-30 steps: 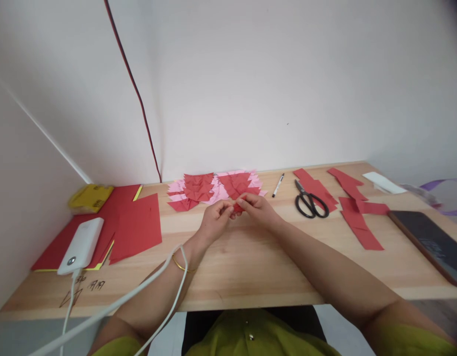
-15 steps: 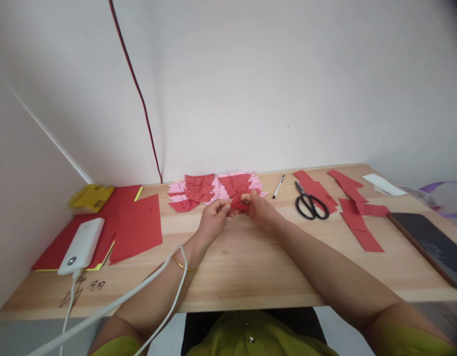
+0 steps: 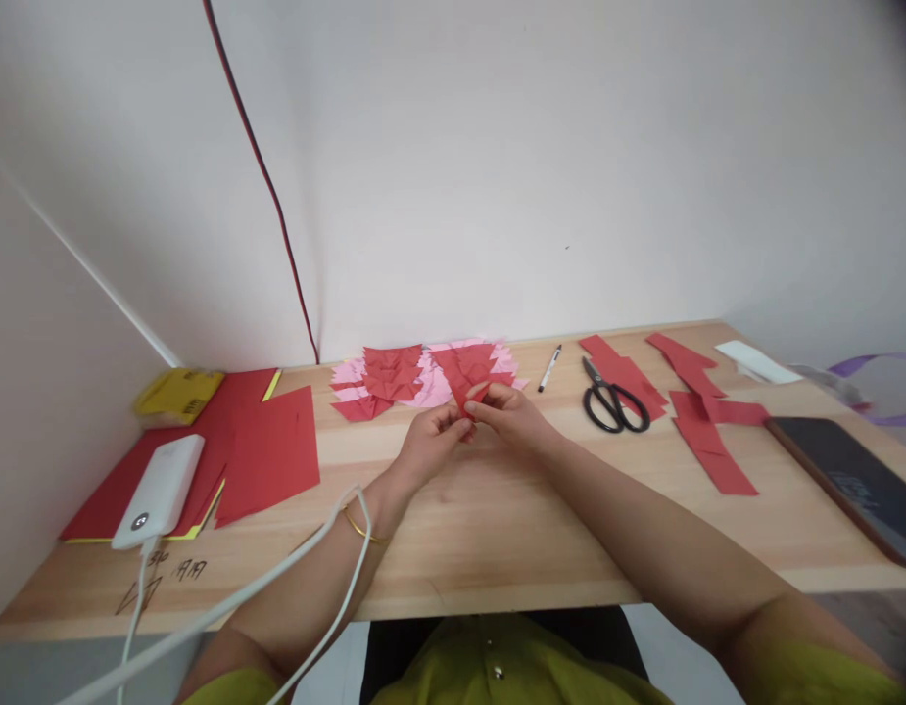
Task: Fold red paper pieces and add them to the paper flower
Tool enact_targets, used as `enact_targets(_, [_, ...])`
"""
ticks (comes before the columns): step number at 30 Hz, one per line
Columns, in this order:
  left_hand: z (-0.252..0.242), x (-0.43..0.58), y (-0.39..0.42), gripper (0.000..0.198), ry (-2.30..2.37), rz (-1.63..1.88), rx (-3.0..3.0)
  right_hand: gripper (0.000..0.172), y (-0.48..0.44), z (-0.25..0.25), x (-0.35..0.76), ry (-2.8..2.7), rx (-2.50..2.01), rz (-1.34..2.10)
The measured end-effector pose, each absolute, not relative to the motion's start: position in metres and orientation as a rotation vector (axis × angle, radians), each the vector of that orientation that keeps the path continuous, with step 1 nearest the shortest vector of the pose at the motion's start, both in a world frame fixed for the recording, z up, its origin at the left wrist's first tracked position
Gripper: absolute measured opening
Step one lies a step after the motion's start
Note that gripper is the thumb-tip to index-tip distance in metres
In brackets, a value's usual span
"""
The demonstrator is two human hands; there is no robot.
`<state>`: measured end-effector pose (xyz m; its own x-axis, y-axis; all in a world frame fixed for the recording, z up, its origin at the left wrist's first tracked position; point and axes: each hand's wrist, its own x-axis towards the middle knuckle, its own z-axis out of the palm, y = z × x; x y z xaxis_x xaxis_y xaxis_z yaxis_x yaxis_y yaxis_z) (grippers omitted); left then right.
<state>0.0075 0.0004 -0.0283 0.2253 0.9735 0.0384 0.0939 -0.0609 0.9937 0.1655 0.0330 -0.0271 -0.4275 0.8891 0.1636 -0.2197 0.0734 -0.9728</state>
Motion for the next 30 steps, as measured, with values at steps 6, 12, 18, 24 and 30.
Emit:
enact_targets(6, [-0.028, 0.004, 0.001, 0.021, 1.172, 1.043, 1.546, 0.024, 0.032, -0.031, 0.164, -1.568, -0.766, 1.431])
enact_targets(12, [-0.02, 0.002, -0.001, 0.014, 1.234, 1.003, 1.726, 0.022, 0.029, -0.029, 0.162, -1.602, -0.807, 1.242])
enact_targets(18, [-0.012, 0.001, -0.002, 0.015, 1.239, 0.981, 1.932, 0.027, 0.031, -0.025, 0.162, -1.587, -0.862, 1.286])
enact_targets(24, [-0.018, -0.002, 0.002, 0.016, 1.262, 0.885, 2.051, 0.024, 0.03, -0.025, 0.163, -1.594, -0.811, 1.396])
enact_targets(30, [-0.022, -0.002, 0.004, 0.016, 1.199, 0.91, 1.889, 0.025, 0.029, -0.024, 0.165, -1.647, -0.879, 1.268])
